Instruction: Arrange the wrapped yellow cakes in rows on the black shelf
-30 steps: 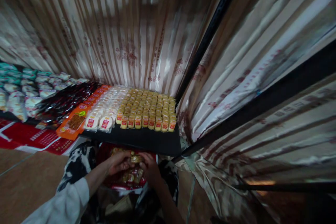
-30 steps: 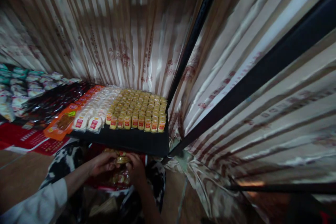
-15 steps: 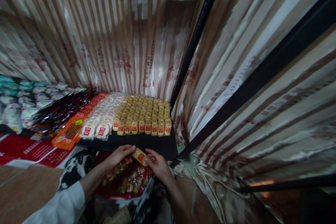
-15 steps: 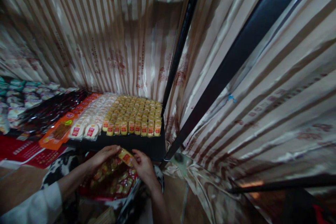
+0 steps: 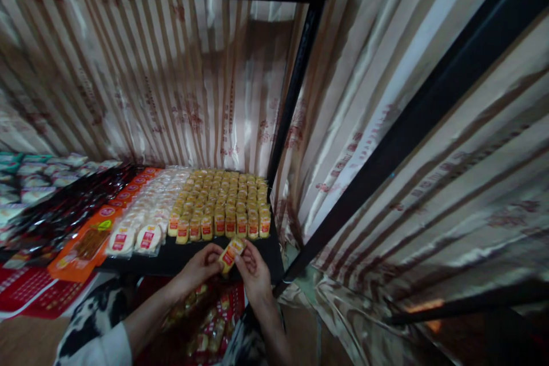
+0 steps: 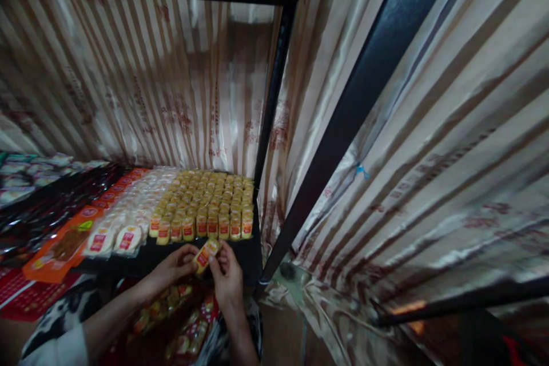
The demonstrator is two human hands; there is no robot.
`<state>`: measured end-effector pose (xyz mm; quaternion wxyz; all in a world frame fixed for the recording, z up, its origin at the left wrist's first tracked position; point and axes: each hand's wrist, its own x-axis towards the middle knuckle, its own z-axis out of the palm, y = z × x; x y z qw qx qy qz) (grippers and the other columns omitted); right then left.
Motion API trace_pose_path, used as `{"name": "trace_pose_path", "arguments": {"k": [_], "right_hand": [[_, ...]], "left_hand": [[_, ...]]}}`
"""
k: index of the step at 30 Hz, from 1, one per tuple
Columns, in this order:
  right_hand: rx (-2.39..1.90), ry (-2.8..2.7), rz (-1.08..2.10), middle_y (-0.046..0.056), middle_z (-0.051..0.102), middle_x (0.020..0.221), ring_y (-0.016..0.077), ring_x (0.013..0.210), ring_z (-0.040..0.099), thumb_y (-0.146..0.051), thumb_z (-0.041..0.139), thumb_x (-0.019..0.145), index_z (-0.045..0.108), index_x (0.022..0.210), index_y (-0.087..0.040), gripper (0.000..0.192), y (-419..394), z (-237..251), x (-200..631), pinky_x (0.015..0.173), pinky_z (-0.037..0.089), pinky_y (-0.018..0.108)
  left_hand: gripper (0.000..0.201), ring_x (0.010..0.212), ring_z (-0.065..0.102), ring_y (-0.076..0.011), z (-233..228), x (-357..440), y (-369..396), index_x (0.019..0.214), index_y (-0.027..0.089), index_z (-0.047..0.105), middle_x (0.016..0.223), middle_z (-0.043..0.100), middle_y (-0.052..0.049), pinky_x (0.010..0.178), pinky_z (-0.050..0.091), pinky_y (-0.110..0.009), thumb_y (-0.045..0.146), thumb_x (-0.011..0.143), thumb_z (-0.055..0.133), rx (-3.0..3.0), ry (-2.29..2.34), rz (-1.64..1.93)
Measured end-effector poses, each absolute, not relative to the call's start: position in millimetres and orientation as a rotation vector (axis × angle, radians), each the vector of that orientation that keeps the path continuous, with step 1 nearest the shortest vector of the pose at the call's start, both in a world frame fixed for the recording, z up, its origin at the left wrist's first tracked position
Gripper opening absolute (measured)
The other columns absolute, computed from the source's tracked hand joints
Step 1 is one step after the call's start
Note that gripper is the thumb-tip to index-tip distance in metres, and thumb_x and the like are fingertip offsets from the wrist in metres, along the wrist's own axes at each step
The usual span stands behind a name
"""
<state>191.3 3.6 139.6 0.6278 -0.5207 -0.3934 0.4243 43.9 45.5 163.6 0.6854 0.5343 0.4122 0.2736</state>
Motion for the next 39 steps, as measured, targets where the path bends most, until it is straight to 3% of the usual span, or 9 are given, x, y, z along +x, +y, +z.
{"name": "trace_pose_path", "arguments": {"k": [3, 6, 9, 12, 16, 23, 30, 35, 39], "right_hand": [[-1.241, -0.927, 0.903, 0.007, 0.067, 0.088, 0.0156, 0.072, 0.062, -0.042, 0.064, 0.070, 0.058, 0.111, -0.014, 0.049, 9, 141, 197, 0.066, 0.053, 0.028], [-1.268, -1.015, 0.819, 0.007, 0.066, 0.092, 0.0148, 0.074, 0.061, -0.042, 0.060, 0.075, 0.056, 0.114, -0.015, 0.048, 17, 144, 207, 0.066, 0.052, 0.026], [-1.344, -1.001, 0.650, 0.011, 0.062, 0.110, 0.0181, 0.094, 0.059, -0.043, 0.049, 0.082, 0.049, 0.123, -0.016, 0.048, 28, 144, 220, 0.080, 0.049, 0.030], [-1.548, -0.938, 0.348, 0.015, 0.049, 0.128, 0.0239, 0.118, 0.045, -0.046, 0.040, 0.085, 0.046, 0.125, -0.014, 0.052, 45, 136, 237, 0.098, 0.036, 0.041], [-1.713, -1.011, 0.227, 0.018, 0.039, 0.136, 0.0269, 0.127, 0.033, -0.049, 0.032, 0.086, 0.037, 0.132, -0.008, 0.062, 73, 116, 255, 0.104, 0.025, 0.046], [-1.759, -1.213, 0.162, 0.016, 0.040, 0.137, 0.0248, 0.127, 0.035, -0.048, 0.028, 0.088, 0.032, 0.136, -0.011, 0.060, 94, 90, 252, 0.100, 0.032, 0.044], [-1.812, -1.256, 0.117, 0.014, 0.039, 0.138, 0.0245, 0.126, 0.036, -0.045, 0.027, 0.090, 0.028, 0.137, -0.012, 0.058, 92, 84, 251, 0.098, 0.034, 0.043], [-1.797, -1.244, 0.066, 0.015, 0.043, 0.135, 0.0255, 0.123, 0.040, -0.043, 0.030, 0.089, 0.032, 0.135, -0.012, 0.056, 93, 85, 252, 0.094, 0.038, 0.043], [-1.784, -1.248, 0.084, 0.016, 0.042, 0.135, 0.0255, 0.123, 0.040, -0.041, 0.031, 0.089, 0.031, 0.136, -0.012, 0.055, 92, 87, 251, 0.094, 0.039, 0.043]], "left_hand": [[0.038, 0.072, 0.055, -0.0137, 175, 58, 59, 0.086, 0.015, 0.055, 0.079, 0.062, -0.001, 0.067, 0.041, -0.024, 0.044, 0.063, 0.067, 1.435, 0.954, 0.597], [0.039, 0.087, 0.056, -0.0169, 189, 72, 76, 0.102, 0.017, 0.056, 0.095, 0.064, -0.003, 0.078, 0.041, -0.027, 0.038, 0.070, 0.061, 1.635, 0.910, 0.604], [0.037, 0.083, 0.057, -0.0168, 195, 88, 93, 0.102, 0.015, 0.055, 0.090, 0.064, -0.003, 0.075, 0.043, -0.027, 0.036, 0.072, 0.059, 1.647, 0.905, 0.585], [0.032, 0.074, 0.057, -0.0155, 198, 105, 112, 0.092, 0.013, 0.055, 0.081, 0.064, -0.003, 0.068, 0.045, -0.026, 0.032, 0.067, 0.060, 1.562, 1.028, 0.676], [0.025, 0.075, 0.059, -0.0160, 208, 125, 135, 0.087, 0.015, 0.055, 0.080, 0.064, -0.003, 0.069, 0.046, -0.027, 0.025, 0.065, 0.059, 1.553, 1.086, 0.775], [0.026, 0.070, 0.061, -0.0144, 223, 168, 172, 0.093, 0.017, 0.057, 0.076, 0.065, 0.000, 0.067, 0.046, -0.024, 0.016, 0.068, 0.058, 1.614, 1.173, 0.855], [0.039, 0.081, 0.060, -0.0134, 206, 226, 200, 0.109, 0.020, 0.054, 0.093, 0.064, -0.001, 0.077, 0.046, -0.025, 0.010, 0.072, 0.053, 1.968, 1.132, 0.878], [0.034, 0.097, 0.056, -0.0178, 189, 238, 209, 0.109, 0.022, 0.053, 0.104, 0.062, -0.003, 0.086, 0.041, -0.028, 0.016, 0.076, 0.051, 2.441, 1.183, 0.648], [0.030, 0.102, 0.050, -0.0235, 188, 241, 211, 0.108, 0.018, 0.054, 0.099, 0.063, -0.008, 0.087, 0.039, -0.032, 0.018, 0.079, 0.048, 2.601, 1.214, 0.548]]}}
